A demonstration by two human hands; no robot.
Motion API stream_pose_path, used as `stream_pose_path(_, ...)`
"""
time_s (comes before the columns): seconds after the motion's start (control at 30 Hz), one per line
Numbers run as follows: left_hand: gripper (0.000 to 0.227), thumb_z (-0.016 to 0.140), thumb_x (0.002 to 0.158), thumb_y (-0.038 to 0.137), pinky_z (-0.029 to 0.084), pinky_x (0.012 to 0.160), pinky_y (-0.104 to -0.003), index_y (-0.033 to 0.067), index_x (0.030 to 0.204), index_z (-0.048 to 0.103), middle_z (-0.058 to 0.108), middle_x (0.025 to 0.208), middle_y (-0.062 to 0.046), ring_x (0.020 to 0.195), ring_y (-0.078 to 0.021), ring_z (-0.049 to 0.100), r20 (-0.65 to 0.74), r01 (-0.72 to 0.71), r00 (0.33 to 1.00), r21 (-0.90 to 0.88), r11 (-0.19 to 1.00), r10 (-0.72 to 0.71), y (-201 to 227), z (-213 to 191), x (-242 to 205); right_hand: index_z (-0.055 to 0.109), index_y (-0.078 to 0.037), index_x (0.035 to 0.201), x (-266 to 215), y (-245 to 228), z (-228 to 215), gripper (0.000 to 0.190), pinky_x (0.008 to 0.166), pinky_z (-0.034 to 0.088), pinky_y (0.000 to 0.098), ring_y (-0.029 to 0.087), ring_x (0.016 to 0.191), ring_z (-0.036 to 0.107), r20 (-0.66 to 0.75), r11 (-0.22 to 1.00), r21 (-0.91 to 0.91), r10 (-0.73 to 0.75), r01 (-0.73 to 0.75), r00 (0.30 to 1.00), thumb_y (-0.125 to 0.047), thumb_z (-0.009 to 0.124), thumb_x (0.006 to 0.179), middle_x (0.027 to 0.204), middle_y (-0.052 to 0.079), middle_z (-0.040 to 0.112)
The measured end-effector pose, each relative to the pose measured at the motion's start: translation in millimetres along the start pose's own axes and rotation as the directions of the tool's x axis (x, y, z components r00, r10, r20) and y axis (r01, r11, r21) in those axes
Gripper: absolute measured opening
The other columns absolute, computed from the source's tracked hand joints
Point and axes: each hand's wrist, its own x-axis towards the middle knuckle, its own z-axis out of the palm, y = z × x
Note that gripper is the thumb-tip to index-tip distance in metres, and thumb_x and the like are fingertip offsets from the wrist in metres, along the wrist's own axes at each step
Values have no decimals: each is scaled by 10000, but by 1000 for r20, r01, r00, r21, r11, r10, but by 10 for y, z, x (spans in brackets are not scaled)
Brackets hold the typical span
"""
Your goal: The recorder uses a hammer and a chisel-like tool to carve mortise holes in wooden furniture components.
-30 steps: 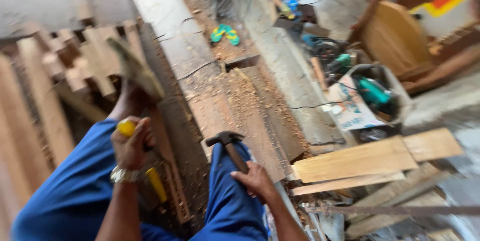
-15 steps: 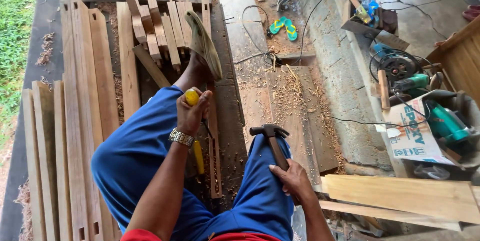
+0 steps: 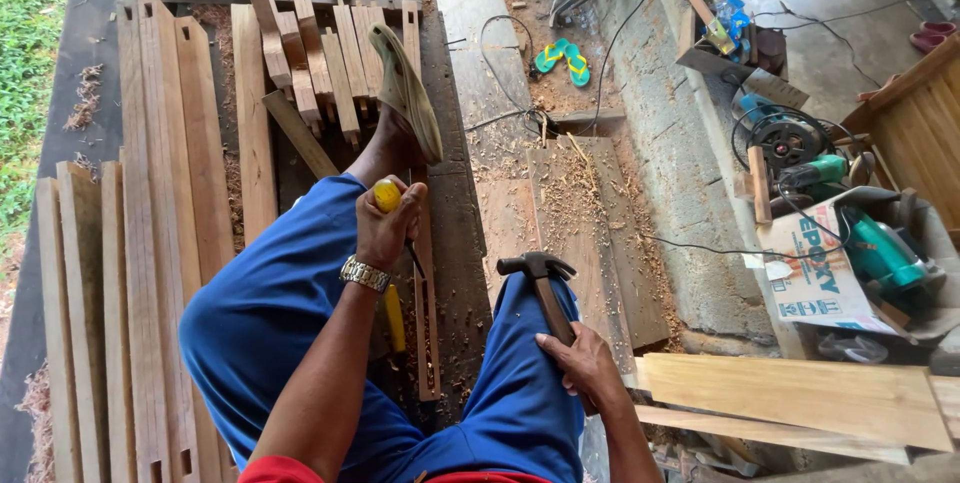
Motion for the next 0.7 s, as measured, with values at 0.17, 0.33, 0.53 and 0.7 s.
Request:
stream_pose_path(0.17, 303, 755, 963, 286, 418, 418, -214, 93, 814, 575, 580, 617, 15, 476, -40, 514, -7, 2, 1000, 22, 1000, -2, 7, 13, 4, 594, 52, 1187, 20, -8, 3, 752, 395, 563, 362, 222, 468, 678, -10, 1000, -21, 16, -16, 1000, -514, 827, 751, 649, 123, 660)
stream_pose_path(0.33, 301, 741, 968, 301, 415, 417, -207, 96, 813, 583, 591, 618, 16, 472, -39, 525, -1, -6, 1000, 73, 997, 6, 40, 28, 0, 509, 67, 1331, 38, 19, 13, 881, 393, 556, 368, 229, 475, 676, -13, 1000, -10, 27, -27, 1000, -507, 834, 747, 665, 133, 659)
stream_pose_path(0.53, 307, 744, 971, 303, 409, 418, -206, 93, 812, 584, 587, 616, 16, 470, -38, 517, 2, -13, 1000, 61, 998, 13, 25, 34, -1, 456, 66, 1421, 37, 34, 11, 969, 390, 553, 374, 231, 469, 669, -15, 1000, 4, 13, -13, 1000, -504, 838, 737, 662, 138, 653)
stream_pose_path(0.7, 313, 743, 970, 304, 404, 418, -205, 93, 799, 586, 585, 612, 23, 473, -34, 518, 5, -9, 1000, 92, 996, 9, 43, 61, -10, 468, 77, 1419, 25, 17, 15, 964, 390, 543, 370, 226, 469, 662, -14, 1000, 12, 23, -23, 1000, -503, 839, 744, 663, 135, 645)
